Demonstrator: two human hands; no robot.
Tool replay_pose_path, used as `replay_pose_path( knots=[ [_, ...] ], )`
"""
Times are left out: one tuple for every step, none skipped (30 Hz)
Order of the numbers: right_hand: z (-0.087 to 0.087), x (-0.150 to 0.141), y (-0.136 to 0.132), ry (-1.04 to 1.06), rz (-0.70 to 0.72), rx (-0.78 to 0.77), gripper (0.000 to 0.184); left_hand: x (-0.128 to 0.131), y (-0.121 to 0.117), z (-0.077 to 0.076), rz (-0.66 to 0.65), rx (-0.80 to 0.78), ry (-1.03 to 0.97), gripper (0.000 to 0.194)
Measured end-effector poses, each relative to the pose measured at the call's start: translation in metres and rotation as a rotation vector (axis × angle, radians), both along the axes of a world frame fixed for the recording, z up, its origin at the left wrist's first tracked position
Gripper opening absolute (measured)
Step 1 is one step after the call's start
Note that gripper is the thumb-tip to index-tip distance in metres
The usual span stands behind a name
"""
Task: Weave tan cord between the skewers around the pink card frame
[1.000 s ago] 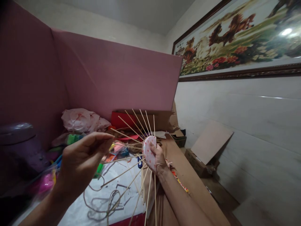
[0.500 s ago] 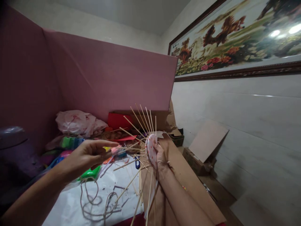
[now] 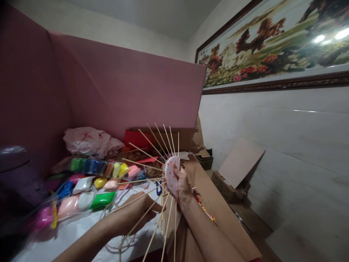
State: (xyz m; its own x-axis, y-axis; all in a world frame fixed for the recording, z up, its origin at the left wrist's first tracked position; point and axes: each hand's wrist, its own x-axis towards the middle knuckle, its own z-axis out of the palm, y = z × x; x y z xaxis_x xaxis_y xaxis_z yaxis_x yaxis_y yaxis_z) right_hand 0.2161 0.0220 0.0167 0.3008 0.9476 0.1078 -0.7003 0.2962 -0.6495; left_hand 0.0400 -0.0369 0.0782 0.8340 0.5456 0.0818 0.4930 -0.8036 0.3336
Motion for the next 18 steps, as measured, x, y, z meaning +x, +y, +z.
replay_pose_path(
  knots=[
    [0.000,-0.001,0.000,-0.004,0.004,-0.005,0.026,0.001,0.001,-0.003,-0.005,-0.007,-0.004,0.020],
    [0.000,-0.002,-0.001,-0.007,0.017,-0.016,0.026,0.001,0.003,-0.006,-0.006,-0.018,-0.009,0.020],
    [0.000,-0.002,-0.001,-0.010,0.028,-0.023,0.026,0.002,0.004,-0.008,-0.005,-0.030,-0.015,0.021],
    [0.001,-0.003,-0.001,-0.011,0.035,-0.028,0.026,0.002,0.005,-0.010,-0.006,-0.040,-0.022,0.023],
    [0.002,-0.003,-0.002,-0.007,0.033,-0.032,0.025,0.002,0.006,-0.011,-0.005,-0.045,-0.032,0.025],
    [0.002,-0.002,-0.002,0.000,0.025,-0.035,0.024,0.002,0.006,-0.011,-0.003,-0.049,-0.042,0.026],
    [0.002,-0.002,-0.002,0.008,0.011,-0.037,0.023,0.001,0.006,-0.011,0.001,-0.050,-0.050,0.027],
    [0.002,-0.001,-0.002,0.015,-0.003,-0.038,0.022,0.001,0.007,-0.010,0.004,-0.055,-0.054,0.027],
    [0.002,0.000,-0.001,0.021,-0.007,-0.042,0.022,0.000,0.007,-0.010,0.008,-0.067,-0.059,0.027],
    [0.002,0.000,-0.001,0.027,0.000,-0.047,0.023,-0.001,0.008,-0.009,0.017,-0.089,-0.061,0.027],
    [0.002,0.001,-0.001,0.031,0.017,-0.054,0.023,-0.003,0.010,-0.009,0.031,-0.115,-0.065,0.027],
    [0.002,0.002,-0.001,0.034,0.036,-0.065,0.023,-0.004,0.012,-0.009,0.047,-0.142,-0.074,0.026],
    [0.002,0.003,-0.001,0.038,0.046,-0.077,0.023,-0.006,0.014,-0.009,0.065,-0.169,-0.087,0.026],
    [0.002,0.003,-0.001,0.040,0.050,-0.089,0.022,-0.008,0.017,-0.009,0.083,-0.202,-0.104,0.026],
    [0.002,0.004,-0.001,0.039,0.047,-0.098,0.022,-0.010,0.019,-0.008,0.108,-0.250,-0.123,0.026],
    [0.002,0.004,-0.001,0.038,0.040,-0.104,0.022,-0.013,0.022,-0.006,0.139,-0.308,-0.147,0.027],
    [0.002,0.005,-0.001,0.038,0.037,-0.110,0.022,-0.016,0.024,-0.004,0.168,-0.366,-0.172,0.028],
    [0.002,0.005,-0.001,0.041,0.041,-0.116,0.023,-0.018,0.026,-0.001,0.191,-0.421,-0.195,0.029]
  ],
)
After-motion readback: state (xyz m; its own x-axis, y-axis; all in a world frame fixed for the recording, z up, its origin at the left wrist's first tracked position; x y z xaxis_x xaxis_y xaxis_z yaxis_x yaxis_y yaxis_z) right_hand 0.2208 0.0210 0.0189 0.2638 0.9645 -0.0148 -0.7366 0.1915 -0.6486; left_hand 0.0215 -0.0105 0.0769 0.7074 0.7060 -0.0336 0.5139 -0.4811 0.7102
